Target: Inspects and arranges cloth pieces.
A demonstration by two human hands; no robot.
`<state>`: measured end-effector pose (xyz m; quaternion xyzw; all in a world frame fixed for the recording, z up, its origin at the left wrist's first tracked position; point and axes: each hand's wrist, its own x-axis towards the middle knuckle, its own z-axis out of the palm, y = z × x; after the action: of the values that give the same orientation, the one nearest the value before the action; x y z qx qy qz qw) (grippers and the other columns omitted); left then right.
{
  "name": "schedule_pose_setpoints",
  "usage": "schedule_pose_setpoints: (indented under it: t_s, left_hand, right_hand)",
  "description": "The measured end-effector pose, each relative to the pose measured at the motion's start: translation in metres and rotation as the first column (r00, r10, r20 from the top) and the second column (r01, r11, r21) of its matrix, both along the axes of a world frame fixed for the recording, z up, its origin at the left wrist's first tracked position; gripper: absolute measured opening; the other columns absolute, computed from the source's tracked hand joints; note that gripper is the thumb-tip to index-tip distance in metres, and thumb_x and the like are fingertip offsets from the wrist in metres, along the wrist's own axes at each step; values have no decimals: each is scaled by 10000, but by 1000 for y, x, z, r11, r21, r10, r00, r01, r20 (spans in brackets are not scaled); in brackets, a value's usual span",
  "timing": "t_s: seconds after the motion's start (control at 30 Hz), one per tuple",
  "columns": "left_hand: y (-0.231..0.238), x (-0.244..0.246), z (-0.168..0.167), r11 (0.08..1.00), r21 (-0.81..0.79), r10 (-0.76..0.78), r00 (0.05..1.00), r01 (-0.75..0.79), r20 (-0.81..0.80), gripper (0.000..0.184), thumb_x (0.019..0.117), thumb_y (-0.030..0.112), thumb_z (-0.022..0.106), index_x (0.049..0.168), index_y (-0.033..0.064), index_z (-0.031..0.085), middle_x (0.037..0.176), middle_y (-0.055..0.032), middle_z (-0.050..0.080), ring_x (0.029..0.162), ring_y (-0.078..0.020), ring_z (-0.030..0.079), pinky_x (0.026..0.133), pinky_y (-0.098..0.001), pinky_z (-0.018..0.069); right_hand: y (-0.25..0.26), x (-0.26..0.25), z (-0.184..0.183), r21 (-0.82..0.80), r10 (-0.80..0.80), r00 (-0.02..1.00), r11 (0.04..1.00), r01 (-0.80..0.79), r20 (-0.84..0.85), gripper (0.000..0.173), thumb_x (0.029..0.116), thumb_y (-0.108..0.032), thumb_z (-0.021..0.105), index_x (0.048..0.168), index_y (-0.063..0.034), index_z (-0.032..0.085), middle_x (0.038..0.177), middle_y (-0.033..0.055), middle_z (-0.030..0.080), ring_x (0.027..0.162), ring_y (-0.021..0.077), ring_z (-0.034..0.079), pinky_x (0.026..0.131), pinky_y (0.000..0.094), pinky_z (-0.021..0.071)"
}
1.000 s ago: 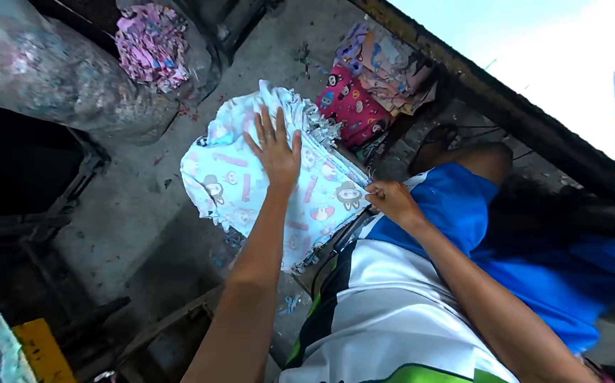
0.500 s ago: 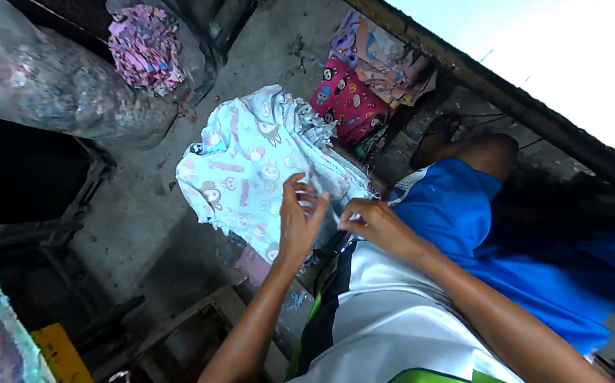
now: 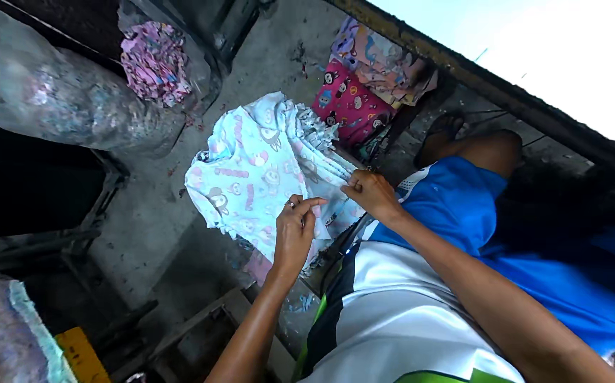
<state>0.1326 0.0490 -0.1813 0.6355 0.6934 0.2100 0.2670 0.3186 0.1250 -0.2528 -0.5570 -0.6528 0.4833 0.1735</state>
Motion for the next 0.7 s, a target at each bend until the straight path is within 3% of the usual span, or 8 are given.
schedule_pose_setpoints:
  t_s: [0.17, 0.3, 0.4, 0.47, 0.57, 0.63, 0.7]
  left_hand:
    - [3, 12, -3, 997, -65, -44, 999, 43, -21, 323, 995, -11, 478, 1139, 82, 752, 945, -87, 551, 732, -149, 528, 629, -295, 457]
    - [16, 35, -12, 983, -171, -73, 997, 69, -18, 305, 1046, 152, 472, 1091, 13, 740, 973, -164, 600, 906, -307, 599, 786, -479, 504]
    - [23, 39, -24, 986, -155, -67, 996, 57, -59, 397, 1033, 337, 596, 927, -33, 692, 924, -176, 607, 858, -327, 618, 767, -505, 519]
    - [24, 34, -29, 991, -118, -68, 997, 62, -47, 312, 973, 234, 699, 853, -52, 664, 872, -178, 614, 790, -311, 616, 716, -484, 524]
    - [20, 17, -21, 987, -156, -33, 999, 28, -27, 270, 999, 195, 652, 906, -58, 654, 934, -184, 636, 831, -288, 647, 744, -473, 553]
    - [16, 7, -11, 986, -166, 34, 999, -34, -7, 249, 1007, 183, 639, 952, -58, 661, 976, -182, 651, 858, -261, 665, 769, -454, 573]
    - [11, 2, -2, 984, -144, 106, 994, -103, 13, 208, 994, 169, 651, 930, -29, 653, 915, -134, 644, 807, -193, 655, 737, -388, 572]
  right_hand:
    - [-19, 31, 18, -120, -92, 983, 990, 73, -158, 215, 942, -162, 753, 1009, -1, 627, 796, 131, 635, 643, 218, 603, 603, 404, 518]
    - [-29, 34, 20, -126, -76, 969, 991, 47, -234, 191, 921, -91, 759, 1058, -11, 653, 846, 103, 659, 704, 173, 635, 676, 361, 553]
    - [-35, 26, 27, -106, 19, 967, 993, -48, -253, 170, 907, -104, 774, 1001, 4, 683, 844, 108, 687, 734, 167, 669, 723, 358, 574]
    - [-36, 26, 28, -118, 93, 965, 985, -124, -245, 246, 902, -213, 801, 945, -6, 675, 799, 79, 662, 713, 140, 636, 712, 338, 545]
    - [-30, 31, 19, -79, 128, 963, 985, -150, -235, 323, 959, -315, 733, 943, 3, 675, 780, 98, 642, 698, 195, 610, 693, 416, 522]
    - [-24, 33, 9, 25, 92, 980, 996, -89, -179, 244, 1003, -249, 675, 1039, -7, 686, 865, 135, 689, 760, 266, 679, 730, 498, 569]
    - [-14, 30, 2, 86, 70, 994, 994, -63, -83, 181, 1024, -154, 629, 1126, -12, 674, 967, 173, 689, 844, 325, 686, 770, 549, 561]
